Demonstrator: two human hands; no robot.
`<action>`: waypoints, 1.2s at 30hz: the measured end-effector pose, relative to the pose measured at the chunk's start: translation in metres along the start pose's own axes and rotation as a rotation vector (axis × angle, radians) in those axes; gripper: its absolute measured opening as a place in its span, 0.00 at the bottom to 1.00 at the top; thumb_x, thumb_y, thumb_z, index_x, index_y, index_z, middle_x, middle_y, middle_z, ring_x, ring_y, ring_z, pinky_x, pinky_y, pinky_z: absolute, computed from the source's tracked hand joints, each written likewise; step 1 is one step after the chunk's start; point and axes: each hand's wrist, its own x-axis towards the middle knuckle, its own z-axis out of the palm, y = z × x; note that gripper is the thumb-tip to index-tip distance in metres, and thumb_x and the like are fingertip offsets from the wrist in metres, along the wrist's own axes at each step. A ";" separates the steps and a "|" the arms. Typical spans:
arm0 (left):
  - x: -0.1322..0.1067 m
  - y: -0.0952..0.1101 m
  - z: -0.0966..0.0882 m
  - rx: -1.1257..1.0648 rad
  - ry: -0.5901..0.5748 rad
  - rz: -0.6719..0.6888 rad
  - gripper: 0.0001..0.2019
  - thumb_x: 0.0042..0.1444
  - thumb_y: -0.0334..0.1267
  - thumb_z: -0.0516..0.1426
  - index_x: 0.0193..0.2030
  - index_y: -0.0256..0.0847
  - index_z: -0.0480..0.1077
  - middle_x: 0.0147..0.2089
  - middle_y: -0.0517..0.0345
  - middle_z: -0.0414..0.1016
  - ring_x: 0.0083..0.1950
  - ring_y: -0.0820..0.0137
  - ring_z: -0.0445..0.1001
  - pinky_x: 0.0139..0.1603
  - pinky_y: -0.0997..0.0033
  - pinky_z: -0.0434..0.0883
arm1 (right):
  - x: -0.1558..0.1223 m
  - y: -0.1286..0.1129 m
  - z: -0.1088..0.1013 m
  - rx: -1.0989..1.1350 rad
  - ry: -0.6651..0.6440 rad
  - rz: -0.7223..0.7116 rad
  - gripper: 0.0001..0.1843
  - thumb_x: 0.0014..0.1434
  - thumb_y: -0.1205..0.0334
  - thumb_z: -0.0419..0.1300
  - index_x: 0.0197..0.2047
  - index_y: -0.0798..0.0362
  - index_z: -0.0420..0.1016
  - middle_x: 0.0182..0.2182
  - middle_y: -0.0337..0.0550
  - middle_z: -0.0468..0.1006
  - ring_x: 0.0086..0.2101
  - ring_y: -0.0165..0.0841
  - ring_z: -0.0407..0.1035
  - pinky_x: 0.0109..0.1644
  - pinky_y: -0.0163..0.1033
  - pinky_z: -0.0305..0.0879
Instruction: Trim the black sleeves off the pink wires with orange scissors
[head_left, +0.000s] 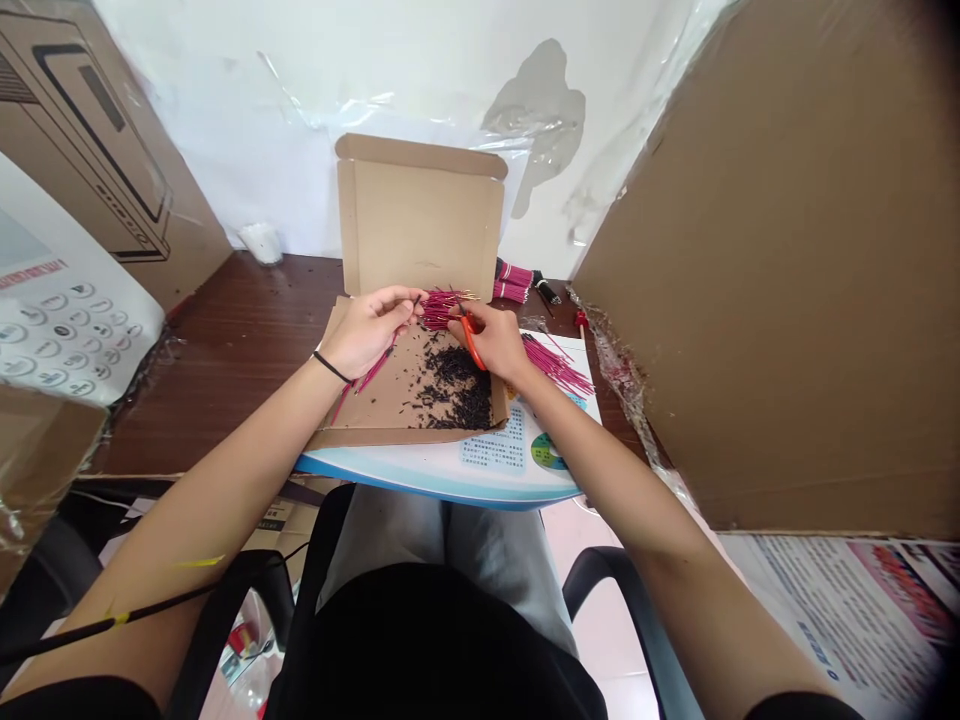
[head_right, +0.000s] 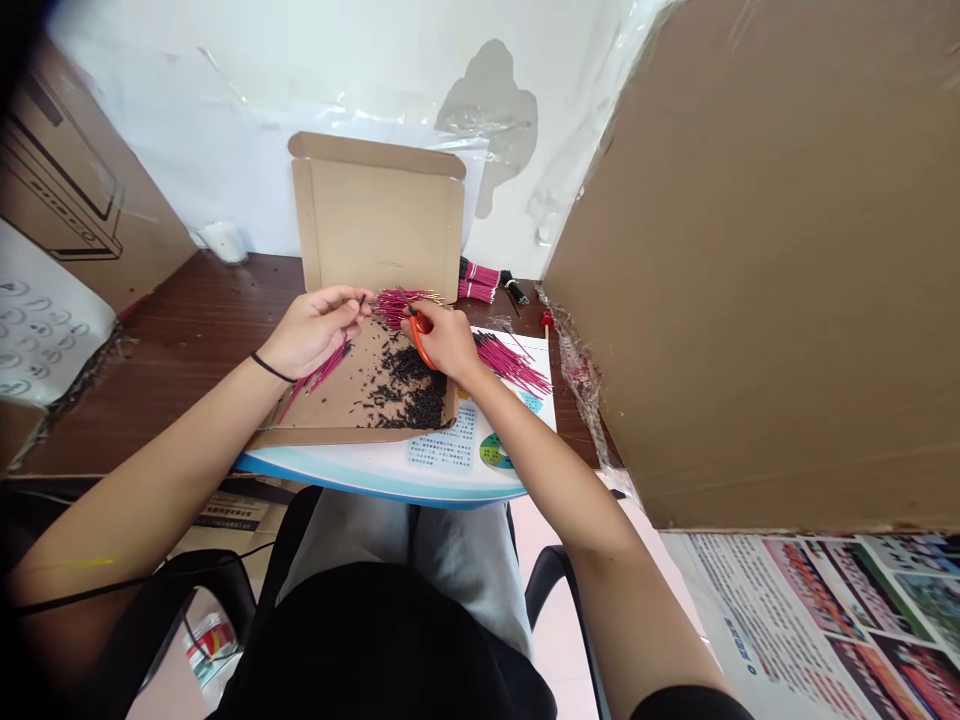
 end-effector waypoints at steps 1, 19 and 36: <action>-0.001 0.000 0.000 -0.008 0.003 -0.005 0.04 0.50 0.30 0.64 0.34 0.37 0.76 0.32 0.57 0.75 0.31 0.77 0.69 0.31 0.76 0.65 | -0.001 0.000 0.000 -0.016 -0.010 -0.003 0.14 0.58 0.58 0.61 0.44 0.55 0.81 0.30 0.42 0.80 0.29 0.31 0.69 0.37 0.36 0.63; -0.004 -0.009 0.005 0.020 0.059 0.105 0.09 0.48 0.39 0.68 0.32 0.38 0.76 0.29 0.59 0.73 0.28 0.77 0.68 0.29 0.74 0.65 | -0.005 -0.004 0.000 -0.090 0.004 -0.036 0.16 0.57 0.50 0.63 0.38 0.54 0.80 0.25 0.39 0.76 0.26 0.29 0.64 0.34 0.34 0.57; -0.008 -0.013 0.007 0.132 0.024 0.026 0.13 0.41 0.41 0.70 0.32 0.39 0.77 0.32 0.58 0.75 0.33 0.74 0.71 0.36 0.71 0.69 | -0.009 -0.010 -0.005 -0.109 -0.062 -0.106 0.21 0.62 0.46 0.58 0.24 0.53 0.67 0.19 0.34 0.62 0.24 0.26 0.50 0.30 0.32 0.51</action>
